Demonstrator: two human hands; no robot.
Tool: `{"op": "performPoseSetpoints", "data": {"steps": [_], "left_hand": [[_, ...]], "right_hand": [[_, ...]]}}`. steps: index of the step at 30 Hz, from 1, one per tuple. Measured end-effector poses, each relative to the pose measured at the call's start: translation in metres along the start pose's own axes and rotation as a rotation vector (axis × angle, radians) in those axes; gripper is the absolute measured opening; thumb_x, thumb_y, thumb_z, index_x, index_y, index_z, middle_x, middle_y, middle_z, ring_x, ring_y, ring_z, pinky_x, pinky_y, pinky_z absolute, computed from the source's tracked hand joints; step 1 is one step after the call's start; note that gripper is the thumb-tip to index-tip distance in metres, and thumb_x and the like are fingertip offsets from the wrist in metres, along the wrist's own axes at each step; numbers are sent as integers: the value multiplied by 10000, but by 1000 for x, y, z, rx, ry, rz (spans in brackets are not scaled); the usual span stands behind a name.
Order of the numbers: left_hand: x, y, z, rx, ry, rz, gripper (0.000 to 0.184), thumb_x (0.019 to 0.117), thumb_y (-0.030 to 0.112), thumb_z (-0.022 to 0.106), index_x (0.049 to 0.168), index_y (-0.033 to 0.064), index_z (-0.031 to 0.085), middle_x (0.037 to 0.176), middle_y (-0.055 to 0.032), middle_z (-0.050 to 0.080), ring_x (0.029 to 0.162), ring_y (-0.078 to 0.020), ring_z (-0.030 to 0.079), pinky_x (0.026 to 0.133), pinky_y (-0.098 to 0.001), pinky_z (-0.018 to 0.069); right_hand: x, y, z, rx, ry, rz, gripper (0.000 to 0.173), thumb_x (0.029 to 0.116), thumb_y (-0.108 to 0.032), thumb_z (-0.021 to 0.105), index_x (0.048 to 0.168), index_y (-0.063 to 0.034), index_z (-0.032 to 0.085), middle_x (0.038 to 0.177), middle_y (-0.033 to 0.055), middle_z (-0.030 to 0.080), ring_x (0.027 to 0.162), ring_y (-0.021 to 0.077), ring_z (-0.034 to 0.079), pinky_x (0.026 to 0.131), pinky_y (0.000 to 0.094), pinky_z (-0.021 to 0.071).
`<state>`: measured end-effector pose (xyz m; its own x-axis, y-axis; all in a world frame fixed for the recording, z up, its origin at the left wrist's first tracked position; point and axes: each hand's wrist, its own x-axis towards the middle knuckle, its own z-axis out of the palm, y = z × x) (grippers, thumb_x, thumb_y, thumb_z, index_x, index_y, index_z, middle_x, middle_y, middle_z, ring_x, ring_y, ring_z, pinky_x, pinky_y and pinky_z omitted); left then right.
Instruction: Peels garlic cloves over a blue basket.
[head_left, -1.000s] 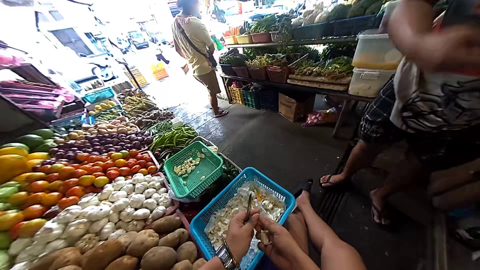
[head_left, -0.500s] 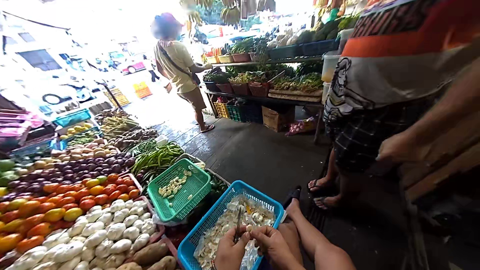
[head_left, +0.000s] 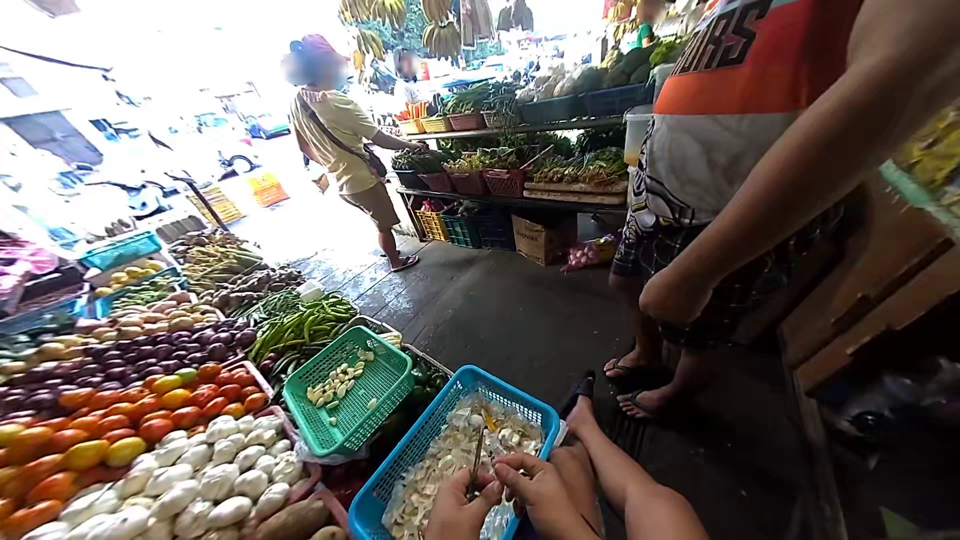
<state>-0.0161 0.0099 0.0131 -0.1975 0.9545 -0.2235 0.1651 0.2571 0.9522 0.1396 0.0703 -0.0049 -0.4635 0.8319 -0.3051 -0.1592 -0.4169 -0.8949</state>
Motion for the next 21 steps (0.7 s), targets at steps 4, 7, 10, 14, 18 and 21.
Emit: {"op": "performPoseSetpoints", "data": {"steps": [4,7,10,14,18,21], "left_hand": [[1,-4,-1,66,-48,-3,136,1006,188,620,981,70,682,762,17,665,523,-42,494,514,-230,426],[1,-6,1,154,-25,15,171,1027,217,585,1010,67,667,765,13,628,566,-66,516,564,-262,459],[3,-11,-1,164,29,32,168,1013,195,589,1038,49,668,780,-1,632,584,-75,538,575,-269,477],[4,-10,-2,203,43,-6,117,975,161,615,978,53,657,728,3,597,571,-84,524,565,-281,466],[6,-16,1,187,39,23,107,970,153,618,953,49,638,699,2,573,554,-91,513,543,-289,458],[7,-18,2,185,26,32,101,956,138,601,934,43,628,686,1,555,547,-96,503,533,-301,449]], "right_hand": [[3,1,1,121,-24,101,210,1012,-204,658,1123,-31,705,835,50,669,603,92,569,541,239,484],[4,4,1,224,-40,163,197,1026,-204,635,1115,-32,669,816,41,639,573,87,549,532,231,485],[6,8,-4,154,-38,120,189,1013,-171,652,1116,-15,679,834,54,660,559,91,552,531,235,493],[4,15,-4,61,-34,88,214,1009,-168,659,1156,-12,661,890,77,721,552,90,571,518,234,484],[2,16,-1,128,-48,100,256,976,-119,694,1201,-7,649,893,69,697,581,90,577,543,243,507],[2,17,-2,199,-37,107,213,979,-88,676,1177,-15,641,867,57,680,581,92,580,554,249,518]]}}
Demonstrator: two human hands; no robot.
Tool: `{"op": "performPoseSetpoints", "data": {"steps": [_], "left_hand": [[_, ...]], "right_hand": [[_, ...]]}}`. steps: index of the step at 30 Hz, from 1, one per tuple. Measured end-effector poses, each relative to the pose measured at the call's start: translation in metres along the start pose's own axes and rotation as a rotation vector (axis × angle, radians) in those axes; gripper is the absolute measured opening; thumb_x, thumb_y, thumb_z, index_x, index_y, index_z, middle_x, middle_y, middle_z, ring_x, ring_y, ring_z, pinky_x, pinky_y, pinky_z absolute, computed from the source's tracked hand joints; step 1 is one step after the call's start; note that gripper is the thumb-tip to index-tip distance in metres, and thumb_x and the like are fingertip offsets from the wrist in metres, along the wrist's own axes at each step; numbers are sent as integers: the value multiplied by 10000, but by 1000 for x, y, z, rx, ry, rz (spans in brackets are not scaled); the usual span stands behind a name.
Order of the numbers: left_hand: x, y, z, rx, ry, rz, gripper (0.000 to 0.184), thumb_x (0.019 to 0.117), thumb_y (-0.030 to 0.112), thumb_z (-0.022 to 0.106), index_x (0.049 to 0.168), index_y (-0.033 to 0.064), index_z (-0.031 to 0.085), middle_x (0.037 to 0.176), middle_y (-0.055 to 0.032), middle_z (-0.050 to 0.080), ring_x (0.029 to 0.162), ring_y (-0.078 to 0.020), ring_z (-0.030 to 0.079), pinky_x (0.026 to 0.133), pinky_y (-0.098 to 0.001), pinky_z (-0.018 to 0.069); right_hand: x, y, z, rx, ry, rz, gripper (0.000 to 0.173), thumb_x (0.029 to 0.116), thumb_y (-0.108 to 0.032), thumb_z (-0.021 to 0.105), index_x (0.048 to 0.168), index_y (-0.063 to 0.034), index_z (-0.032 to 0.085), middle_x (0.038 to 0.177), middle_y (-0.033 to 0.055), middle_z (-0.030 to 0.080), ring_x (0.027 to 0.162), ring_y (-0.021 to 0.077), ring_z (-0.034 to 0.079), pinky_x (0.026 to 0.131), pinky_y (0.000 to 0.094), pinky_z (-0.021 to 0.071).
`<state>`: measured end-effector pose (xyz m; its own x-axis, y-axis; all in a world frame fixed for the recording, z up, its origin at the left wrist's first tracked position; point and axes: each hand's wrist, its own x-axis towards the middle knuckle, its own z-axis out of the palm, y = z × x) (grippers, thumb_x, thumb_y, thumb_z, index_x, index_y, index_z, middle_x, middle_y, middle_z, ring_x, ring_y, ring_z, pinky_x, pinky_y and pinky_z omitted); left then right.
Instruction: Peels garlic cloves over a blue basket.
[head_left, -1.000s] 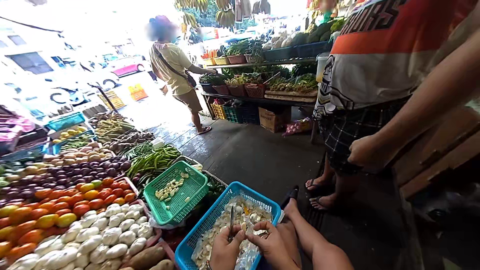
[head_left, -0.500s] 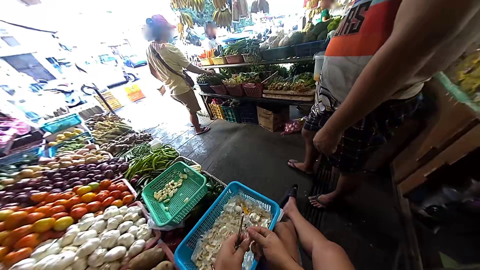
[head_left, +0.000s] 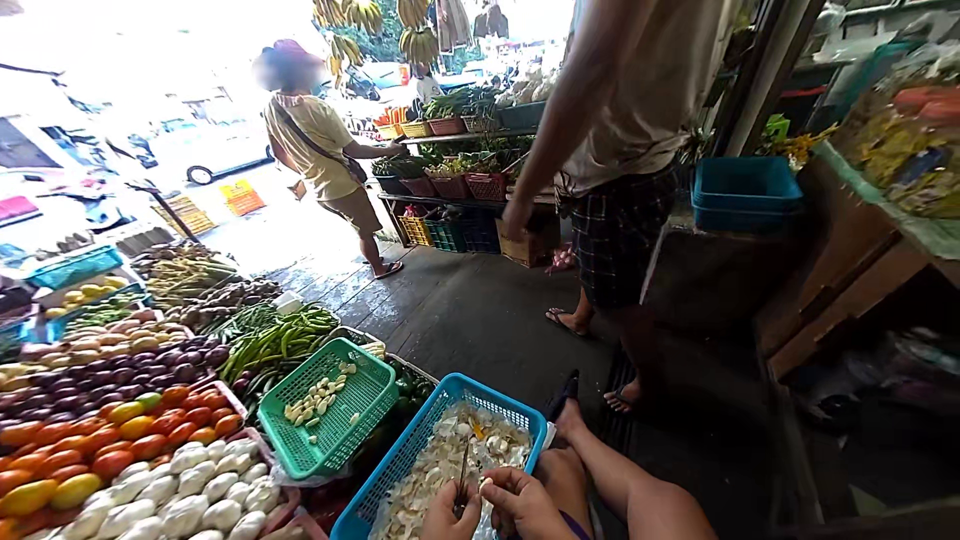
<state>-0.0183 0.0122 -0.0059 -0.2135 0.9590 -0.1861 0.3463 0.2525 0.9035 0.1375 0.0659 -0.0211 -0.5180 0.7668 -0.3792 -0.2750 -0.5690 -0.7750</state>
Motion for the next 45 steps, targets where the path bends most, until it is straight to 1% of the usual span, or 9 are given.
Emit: {"op": "performPoseSetpoints", "data": {"steps": [2,5,9,12,16,21,28,38,45], "left_hand": [[0,1,1,-11,-7,-21,103,959,145,612,972,46,637,728,-5,586,577,-95,528,557,-296,467],[-3,3,5,-92,-13,-23,278,1000,191,602,1227,31,625,837,-29,660,625,-100,584,588,-284,510],[0,18,1,-219,-53,94,465,1102,300,321,1462,38,459,844,-20,666,501,-62,470,457,-231,420],[-6,45,-9,-154,-77,209,416,1077,229,425,1445,45,490,821,-11,639,583,-80,540,522,-246,483],[-16,67,-17,-51,-168,364,449,1061,202,521,1479,47,466,942,-19,652,708,-68,596,624,-236,531],[-23,70,-18,26,-174,461,475,1052,263,564,1470,49,495,971,-32,695,752,-82,643,676,-259,570],[-22,65,-17,-71,-129,411,357,1056,223,563,1370,59,608,977,-26,714,764,-80,667,670,-244,577],[-27,61,-18,-120,-100,296,330,1031,189,581,1337,84,648,949,5,726,691,-57,645,596,-226,553],[-26,51,-9,-285,-43,166,261,1020,75,570,1264,20,648,829,-3,717,530,-15,548,468,-189,451]], "right_hand": [[-1,-1,-2,27,29,-18,220,1027,-102,604,1227,-15,579,952,90,708,559,98,584,542,250,522],[-2,-10,-6,31,120,-40,288,1078,-131,511,1344,-26,545,1001,115,727,537,102,571,517,252,496],[-3,-26,-13,-109,84,-197,359,1062,-136,538,1407,-43,576,1010,80,699,599,98,588,553,257,524],[-15,-44,-9,-195,12,-340,441,1004,-108,624,1423,-14,526,962,74,718,626,99,616,567,257,540],[-29,-52,-1,-85,-37,-428,149,943,-44,699,1079,-19,644,893,50,713,629,78,622,578,235,550],[-37,-51,5,-22,-90,-455,183,990,-19,599,1167,8,638,960,72,695,644,80,604,591,235,544],[-35,-42,10,-7,-58,-464,159,972,-42,660,1121,13,647,970,85,677,642,87,598,595,236,551],[-36,-37,12,-111,13,-445,155,953,-56,679,1094,10,680,885,55,703,643,88,623,608,255,565],[-37,-47,13,-313,58,-379,174,923,-77,716,1075,6,722,857,34,712,664,73,643,644,259,575]]}}
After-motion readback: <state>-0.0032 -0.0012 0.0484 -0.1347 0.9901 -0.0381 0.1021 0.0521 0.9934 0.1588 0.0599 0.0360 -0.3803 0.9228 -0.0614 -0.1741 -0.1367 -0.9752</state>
